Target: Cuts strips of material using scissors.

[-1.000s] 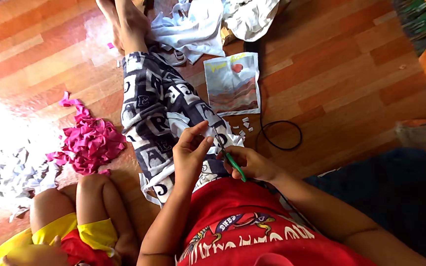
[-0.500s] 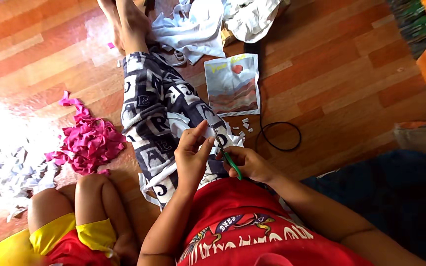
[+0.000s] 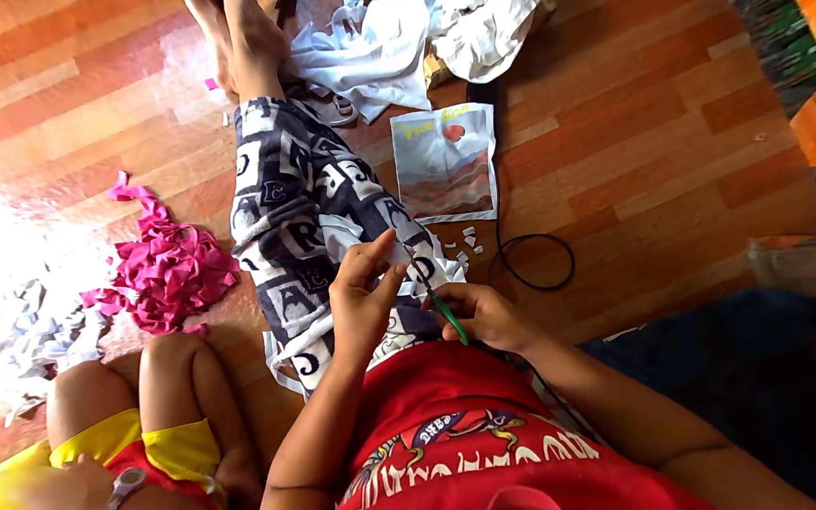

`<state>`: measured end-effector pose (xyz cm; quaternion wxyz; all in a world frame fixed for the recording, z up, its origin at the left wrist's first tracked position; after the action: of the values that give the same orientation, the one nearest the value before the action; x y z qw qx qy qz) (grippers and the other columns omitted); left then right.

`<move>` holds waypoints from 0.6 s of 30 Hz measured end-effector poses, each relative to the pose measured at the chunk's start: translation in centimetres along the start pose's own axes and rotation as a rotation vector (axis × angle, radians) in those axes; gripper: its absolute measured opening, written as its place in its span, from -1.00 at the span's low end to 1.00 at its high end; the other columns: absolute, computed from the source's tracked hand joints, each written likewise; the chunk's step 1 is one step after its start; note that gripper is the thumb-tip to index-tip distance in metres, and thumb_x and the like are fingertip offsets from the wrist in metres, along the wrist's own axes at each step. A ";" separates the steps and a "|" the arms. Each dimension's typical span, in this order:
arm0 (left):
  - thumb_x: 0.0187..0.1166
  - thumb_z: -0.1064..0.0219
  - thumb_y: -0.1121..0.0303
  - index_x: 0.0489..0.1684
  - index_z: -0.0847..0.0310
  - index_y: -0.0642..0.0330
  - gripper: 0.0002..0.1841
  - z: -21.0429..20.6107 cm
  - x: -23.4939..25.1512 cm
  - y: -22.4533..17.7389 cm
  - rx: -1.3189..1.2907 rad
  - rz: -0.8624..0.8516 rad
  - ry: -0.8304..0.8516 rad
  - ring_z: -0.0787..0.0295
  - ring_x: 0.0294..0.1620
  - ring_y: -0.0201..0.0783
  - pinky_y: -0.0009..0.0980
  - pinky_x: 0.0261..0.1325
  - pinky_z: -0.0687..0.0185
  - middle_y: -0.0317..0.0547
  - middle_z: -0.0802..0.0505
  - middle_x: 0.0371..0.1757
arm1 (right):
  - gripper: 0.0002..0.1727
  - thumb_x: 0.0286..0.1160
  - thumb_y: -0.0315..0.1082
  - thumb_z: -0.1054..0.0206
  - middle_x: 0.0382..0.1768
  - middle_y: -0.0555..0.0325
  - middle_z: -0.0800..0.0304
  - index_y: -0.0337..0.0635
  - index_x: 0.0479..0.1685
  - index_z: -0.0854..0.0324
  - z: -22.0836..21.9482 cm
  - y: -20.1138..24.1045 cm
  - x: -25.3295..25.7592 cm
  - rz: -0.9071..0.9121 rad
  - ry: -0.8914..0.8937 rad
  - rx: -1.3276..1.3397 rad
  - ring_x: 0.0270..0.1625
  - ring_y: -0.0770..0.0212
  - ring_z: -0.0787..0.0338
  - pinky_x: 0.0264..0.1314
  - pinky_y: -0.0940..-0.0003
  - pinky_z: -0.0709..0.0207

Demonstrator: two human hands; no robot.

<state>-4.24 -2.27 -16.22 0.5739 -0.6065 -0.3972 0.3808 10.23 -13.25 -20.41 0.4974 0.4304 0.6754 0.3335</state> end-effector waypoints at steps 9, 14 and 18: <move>0.46 -0.39 0.63 0.38 -0.68 0.28 -0.55 -0.5 0.6 0.5 -0.041 0.064 0.070 -0.75 -0.18 -0.48 -0.55 -0.06 -0.75 -0.19 -0.77 0.07 | -0.69 0.28 -0.31 -0.56 -0.40 0.61 -0.75 -0.07 0.00 -0.69 0.7 0.1 -0.8 0.019 -0.060 -0.044 -0.36 0.71 -0.69 -0.23 0.77 -0.58; 0.48 -0.38 0.62 0.40 -0.67 0.27 -0.55 -1.1 0.9 0.9 -0.045 0.084 0.090 -0.74 -0.20 -0.51 -0.57 -0.08 -0.74 -0.20 -0.78 0.07 | -0.72 0.34 -0.35 -0.51 -0.39 0.60 -0.73 -0.12 0.03 -0.68 0.9 0.5 -1.3 -0.040 -0.109 -0.131 -0.36 0.72 -0.66 -0.22 0.77 -0.56; 0.50 -0.37 0.61 0.41 -0.67 0.25 -0.55 -1.3 0.9 0.9 -0.052 0.098 0.086 -0.74 -0.19 -0.51 -0.57 -0.09 -0.74 -0.21 -0.78 0.09 | -0.73 0.37 -0.35 -0.49 -0.40 0.62 -0.74 -0.10 0.03 -0.68 1.0 0.3 -1.4 0.026 -0.100 -0.116 -0.36 0.72 -0.69 -0.23 0.75 -0.60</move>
<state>-2.66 -2.00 -17.04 0.5552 -0.6556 -0.3519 0.3716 11.45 -14.39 -19.91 0.5503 0.4258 0.6237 0.3563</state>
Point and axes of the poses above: each hand's wrist, its own x-axis towards the middle knuckle, its own z-axis out of the back of the hand, y = z × x, the point moved 6 cm from there along x, towards the middle knuckle
